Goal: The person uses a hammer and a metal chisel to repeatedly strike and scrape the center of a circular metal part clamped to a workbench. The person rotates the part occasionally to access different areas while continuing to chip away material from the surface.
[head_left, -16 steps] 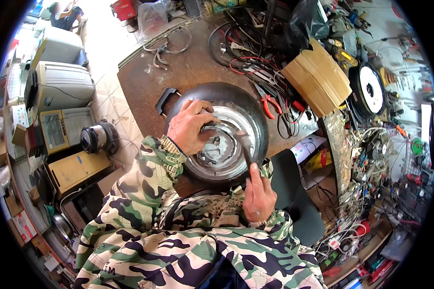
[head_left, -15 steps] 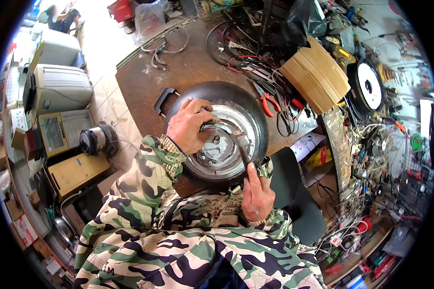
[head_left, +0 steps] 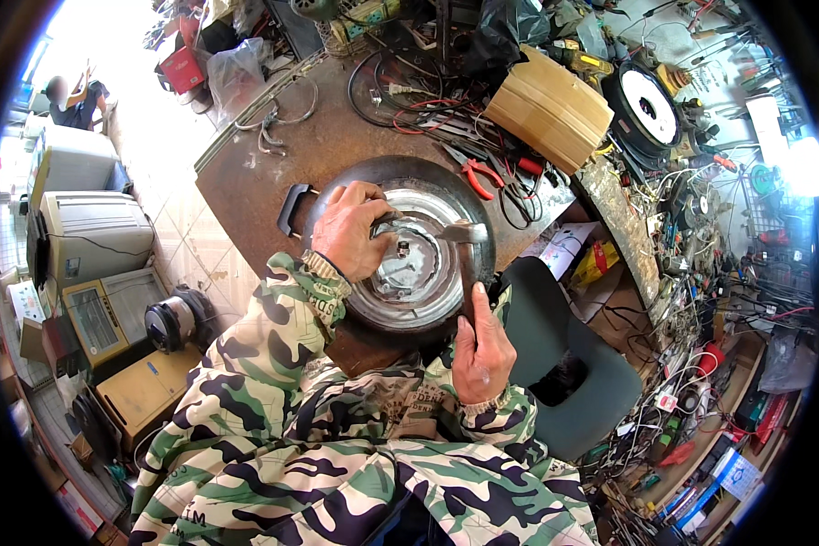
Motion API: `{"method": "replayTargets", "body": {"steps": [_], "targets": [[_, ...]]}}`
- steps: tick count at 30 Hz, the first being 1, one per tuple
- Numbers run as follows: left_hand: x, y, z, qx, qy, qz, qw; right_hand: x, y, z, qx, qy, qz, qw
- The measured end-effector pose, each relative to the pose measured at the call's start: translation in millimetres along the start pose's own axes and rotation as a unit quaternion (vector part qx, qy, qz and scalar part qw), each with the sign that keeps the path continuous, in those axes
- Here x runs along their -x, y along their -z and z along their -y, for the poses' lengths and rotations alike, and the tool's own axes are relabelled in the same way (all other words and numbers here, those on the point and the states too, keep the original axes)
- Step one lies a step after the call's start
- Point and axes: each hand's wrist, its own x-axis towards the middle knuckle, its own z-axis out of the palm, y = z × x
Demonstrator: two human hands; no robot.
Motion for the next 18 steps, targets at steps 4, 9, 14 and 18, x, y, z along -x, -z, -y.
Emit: {"method": "replayTargets", "body": {"steps": [4,9,14,18], "targets": [[-1,-1,-1,0.002,-0.005,0.009,1.0,-2,2,3,0.027,-0.023,0.057,0.998],[-3,-3,-1,-0.007,-0.008,0.003,1.0,3,-7,-1,0.004,0.031,-0.033,0.999],[-3,-8,-3,0.0,0.001,0.005,1.0,6,-4,-3,0.004,0.011,-0.011,1.0],[-4,-8,-7,0.005,0.008,-0.003,1.0,12,-8,-5,0.006,0.021,-0.056,0.998]]}}
